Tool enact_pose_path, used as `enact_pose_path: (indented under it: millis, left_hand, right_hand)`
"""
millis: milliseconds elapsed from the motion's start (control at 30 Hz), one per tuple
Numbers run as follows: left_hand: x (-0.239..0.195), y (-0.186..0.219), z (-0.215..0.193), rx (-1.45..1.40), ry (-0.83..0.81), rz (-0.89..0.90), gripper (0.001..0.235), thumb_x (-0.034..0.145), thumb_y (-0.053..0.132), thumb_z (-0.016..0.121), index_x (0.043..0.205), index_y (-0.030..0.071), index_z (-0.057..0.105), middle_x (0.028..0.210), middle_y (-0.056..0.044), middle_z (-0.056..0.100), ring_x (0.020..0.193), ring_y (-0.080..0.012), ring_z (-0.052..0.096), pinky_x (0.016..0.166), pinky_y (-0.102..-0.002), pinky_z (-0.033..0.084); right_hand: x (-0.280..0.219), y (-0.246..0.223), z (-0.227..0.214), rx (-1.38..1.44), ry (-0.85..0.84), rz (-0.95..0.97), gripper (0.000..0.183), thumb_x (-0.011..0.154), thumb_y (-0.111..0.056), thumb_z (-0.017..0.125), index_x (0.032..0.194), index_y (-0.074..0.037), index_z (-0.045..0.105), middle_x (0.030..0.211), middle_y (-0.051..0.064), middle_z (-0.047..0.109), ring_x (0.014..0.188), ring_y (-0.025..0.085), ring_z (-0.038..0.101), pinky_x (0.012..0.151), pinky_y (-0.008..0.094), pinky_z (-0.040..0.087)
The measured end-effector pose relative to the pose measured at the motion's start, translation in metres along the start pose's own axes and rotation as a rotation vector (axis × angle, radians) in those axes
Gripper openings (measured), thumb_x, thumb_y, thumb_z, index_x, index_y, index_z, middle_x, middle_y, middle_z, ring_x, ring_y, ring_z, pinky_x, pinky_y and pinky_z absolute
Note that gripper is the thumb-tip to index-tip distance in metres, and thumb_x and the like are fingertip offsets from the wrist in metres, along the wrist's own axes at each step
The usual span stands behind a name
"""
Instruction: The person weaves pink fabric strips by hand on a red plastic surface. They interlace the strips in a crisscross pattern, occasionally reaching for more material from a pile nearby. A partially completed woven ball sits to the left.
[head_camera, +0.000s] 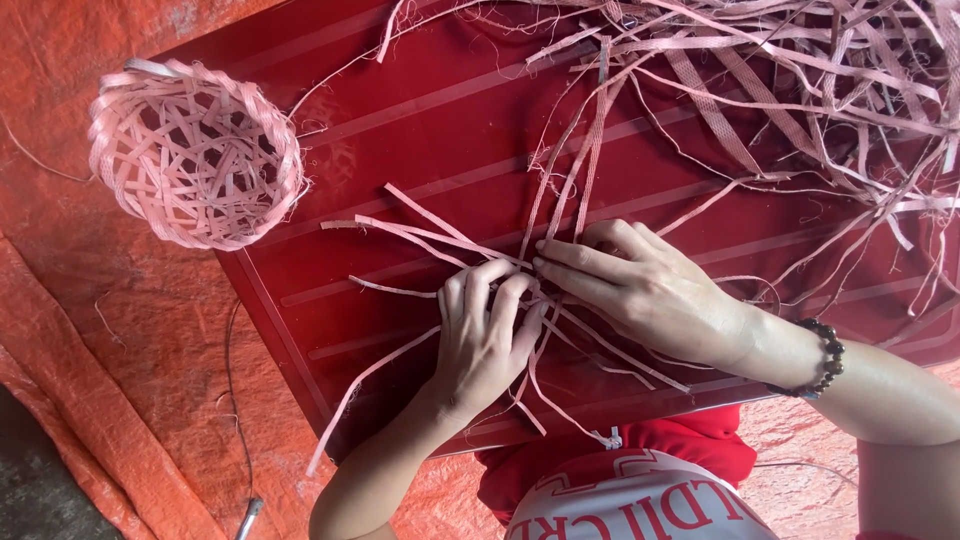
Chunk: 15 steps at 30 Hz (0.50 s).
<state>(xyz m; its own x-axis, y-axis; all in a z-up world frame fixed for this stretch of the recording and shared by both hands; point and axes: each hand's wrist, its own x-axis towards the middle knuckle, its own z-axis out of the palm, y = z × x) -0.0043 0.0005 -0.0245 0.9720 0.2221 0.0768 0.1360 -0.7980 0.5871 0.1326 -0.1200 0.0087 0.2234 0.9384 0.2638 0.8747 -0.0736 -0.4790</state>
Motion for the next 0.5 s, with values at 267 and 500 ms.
enact_pose_path:
  millis: [267, 500]
  left_hand:
    - [0.0019, 0.0049, -0.0022, -0.058, -0.030, -0.062, 0.016, 0.079, 0.018, 0.058, 0.092, 0.013, 0.050, 0.101, -0.009, 0.045, 0.081, -0.0268, 0.044, 0.069, -0.042, 0.036]
    - [-0.0024, -0.0035, 0.0031, -0.064, 0.023, 0.008, 0.019, 0.077, 0.020, 0.060, 0.092, 0.013, 0.051, 0.096, -0.006, 0.044, 0.088, -0.0243, 0.041, 0.071, -0.037, 0.037]
  right_hand:
    - [-0.0035, -0.0024, 0.0011, -0.109, 0.024, -0.003, 0.012, 0.085, -0.016, 0.048, 0.083, -0.009, 0.058, 0.092, 0.006, 0.056, 0.080, 0.024, 0.048, 0.067, 0.029, 0.038]
    - [-0.0036, -0.0076, -0.0004, -0.147, 0.033, 0.025, 0.016, 0.087, -0.018, 0.045, 0.081, -0.010, 0.057, 0.090, 0.006, 0.055, 0.080, 0.025, 0.048, 0.068, 0.030, 0.037]
